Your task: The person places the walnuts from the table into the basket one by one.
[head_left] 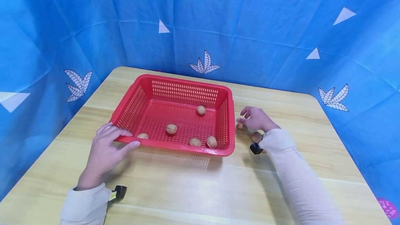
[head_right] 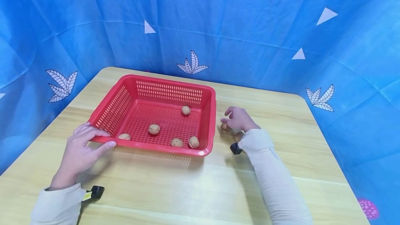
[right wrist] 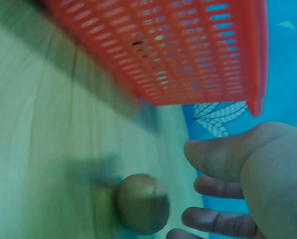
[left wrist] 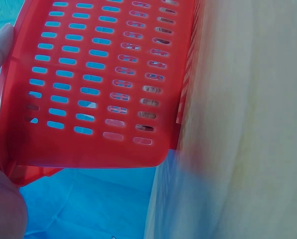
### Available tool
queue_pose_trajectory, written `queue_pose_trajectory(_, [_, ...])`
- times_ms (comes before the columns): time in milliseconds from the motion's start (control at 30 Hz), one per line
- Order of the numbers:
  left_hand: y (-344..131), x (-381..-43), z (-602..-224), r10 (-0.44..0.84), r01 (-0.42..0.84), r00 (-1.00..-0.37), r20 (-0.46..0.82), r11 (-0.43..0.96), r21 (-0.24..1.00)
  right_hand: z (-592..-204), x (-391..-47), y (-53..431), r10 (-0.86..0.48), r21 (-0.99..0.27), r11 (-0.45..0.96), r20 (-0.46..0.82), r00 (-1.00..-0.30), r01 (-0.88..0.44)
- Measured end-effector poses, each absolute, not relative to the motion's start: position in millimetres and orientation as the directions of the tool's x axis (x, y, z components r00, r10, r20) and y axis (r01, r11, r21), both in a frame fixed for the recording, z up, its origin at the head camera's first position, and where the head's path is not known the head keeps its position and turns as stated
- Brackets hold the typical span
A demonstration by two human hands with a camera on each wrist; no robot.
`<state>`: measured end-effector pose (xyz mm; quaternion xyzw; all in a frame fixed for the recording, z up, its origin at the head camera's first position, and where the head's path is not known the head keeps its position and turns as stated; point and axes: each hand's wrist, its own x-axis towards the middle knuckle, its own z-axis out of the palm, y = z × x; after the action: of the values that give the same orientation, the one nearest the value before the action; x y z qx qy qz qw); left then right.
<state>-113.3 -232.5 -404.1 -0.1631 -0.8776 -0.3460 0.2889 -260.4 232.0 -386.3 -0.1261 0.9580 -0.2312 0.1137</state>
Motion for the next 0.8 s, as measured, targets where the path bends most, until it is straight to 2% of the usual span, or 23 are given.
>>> queue_pose_trajectory(233, [-232, -113, -402, 0.085, 0.477, -0.789, 0.609, 0.709, 0.519, -397, -259, 233, -0.297, -0.465, 0.873, -0.268, -0.916, -0.147])
queue_pose_trajectory(367, [-232, -113, -402, 0.085, 0.479, -0.787, 0.611, 0.707, 0.520, -398, -259, 231, -0.293, -0.461, 0.876, -0.285, -0.912, -0.137])
queue_pose_trajectory(600, [-232, -113, -404, 0.091, 0.498, -0.771, 0.630, 0.702, 0.509, -400, -259, 232, -0.297, -0.445, 0.882, -0.267, -0.917, -0.156])
queue_pose_trajectory(800, [-233, -113, -404, 0.097, 0.509, -0.761, 0.641, 0.701, 0.499, -392, -261, 234, -0.318, -0.471, 0.858, -0.170, -0.933, -0.206])
